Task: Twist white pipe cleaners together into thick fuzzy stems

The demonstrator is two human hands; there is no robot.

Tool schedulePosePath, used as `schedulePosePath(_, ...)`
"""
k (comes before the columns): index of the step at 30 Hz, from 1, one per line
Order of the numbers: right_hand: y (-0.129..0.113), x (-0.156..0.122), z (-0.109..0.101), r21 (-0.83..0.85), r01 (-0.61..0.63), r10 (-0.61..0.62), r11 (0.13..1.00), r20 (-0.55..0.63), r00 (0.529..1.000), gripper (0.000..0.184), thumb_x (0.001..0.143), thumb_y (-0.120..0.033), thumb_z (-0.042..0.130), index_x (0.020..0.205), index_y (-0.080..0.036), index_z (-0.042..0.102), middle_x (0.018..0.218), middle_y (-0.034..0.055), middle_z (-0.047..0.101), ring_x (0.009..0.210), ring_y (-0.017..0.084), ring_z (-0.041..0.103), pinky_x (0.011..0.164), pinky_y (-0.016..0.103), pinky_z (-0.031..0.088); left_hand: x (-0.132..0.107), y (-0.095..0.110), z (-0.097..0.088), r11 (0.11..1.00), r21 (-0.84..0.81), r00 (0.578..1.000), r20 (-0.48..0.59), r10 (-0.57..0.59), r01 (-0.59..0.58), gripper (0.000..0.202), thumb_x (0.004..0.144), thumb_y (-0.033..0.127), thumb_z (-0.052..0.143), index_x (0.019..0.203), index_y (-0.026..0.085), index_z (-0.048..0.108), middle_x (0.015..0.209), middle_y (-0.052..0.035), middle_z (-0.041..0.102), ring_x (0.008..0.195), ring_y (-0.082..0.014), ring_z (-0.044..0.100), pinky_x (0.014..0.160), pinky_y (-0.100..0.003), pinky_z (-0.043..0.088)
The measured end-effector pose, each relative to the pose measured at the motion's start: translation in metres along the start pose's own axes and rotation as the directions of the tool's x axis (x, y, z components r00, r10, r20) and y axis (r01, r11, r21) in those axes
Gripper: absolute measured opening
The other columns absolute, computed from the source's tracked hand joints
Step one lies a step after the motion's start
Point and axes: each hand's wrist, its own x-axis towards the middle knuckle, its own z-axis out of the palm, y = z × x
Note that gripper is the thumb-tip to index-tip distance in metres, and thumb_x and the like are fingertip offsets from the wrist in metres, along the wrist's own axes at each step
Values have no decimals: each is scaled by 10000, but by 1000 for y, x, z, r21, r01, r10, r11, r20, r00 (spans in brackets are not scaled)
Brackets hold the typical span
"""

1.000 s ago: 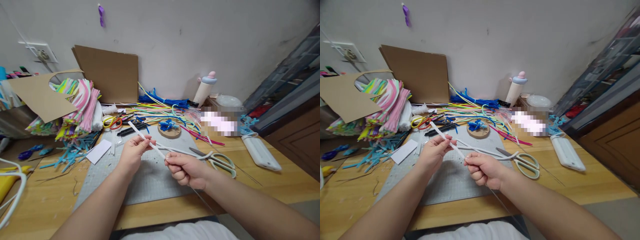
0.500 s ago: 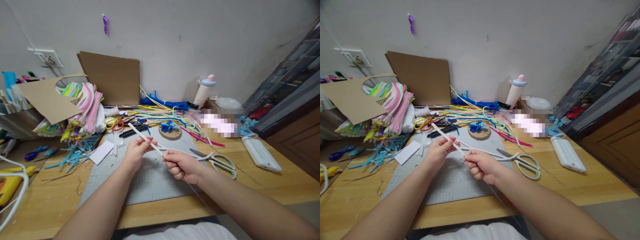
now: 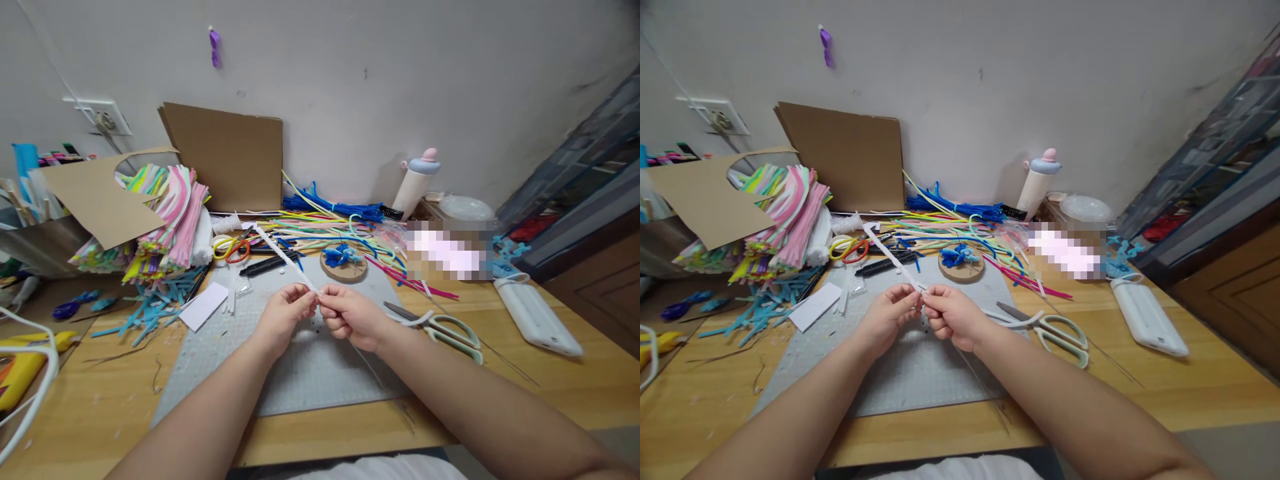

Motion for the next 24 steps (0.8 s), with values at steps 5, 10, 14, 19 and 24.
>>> schedulePosePath(5, 5, -3, -3, 69, -3, -1, 998, 65, 998, 229, 744, -292, 660, 799, -176, 470, 575, -76, 452, 379, 1, 259, 363, 123, 117, 2, 0, -1, 1000, -15, 999, -38, 2, -3, 189, 642, 259, 758, 664, 121, 631, 632, -20, 611, 577, -97, 557, 560, -197, 435)
schedulePosePath(10, 10, -6, -1, 158, -48, 28, 986, 128, 991, 164, 803, -276, 614, 834, -167, 495, 602, -61, 448, 396, 7, 289, 365, 120, 138, -1, 3, 3, 995, -100, 999, -41, 1, -6, 151, 661, 256, 738, 700, 145, 643, 661, 10, 599, 575, -75, 544, 584, -185, 435)
schedulePosePath(14, 12, -6, 2, 272, -100, 44, 957, 204, 978, 140, 818, -260, 595, 832, -172, 487, 590, -75, 398, 393, 2, 227, 378, 111, 120, -4, 4, 6, 988, -152, 1000, 8, -2, 3, 152, 692, 284, 714, 727, 150, 652, 635, 13, 593, 564, -73, 533, 590, -187, 425)
schedulePosePath(19, 6, -7, 1, 293, -185, 109, 938, 257, 960, 257, 863, -412, 494, 851, -157, 529, 603, -47, 434, 396, 18, 246, 372, 126, 114, -7, 8, 8, 997, -58, 998, 47, 50, -47, 154, 696, 287, 712, 692, 156, 631, 548, 35, 546, 530, -85, 528, 588, -210, 410)
schedulePosePath(24, 1, -7, 1, 283, -248, 173, 927, 264, 949, 273, 873, -408, 489, 788, -151, 521, 545, -66, 401, 372, 17, 193, 348, 123, 80, -8, 8, 8, 997, 9, 996, 53, 75, -76, 184, 695, 286, 711, 628, 152, 602, 561, 20, 574, 549, -88, 520, 604, -213, 406)
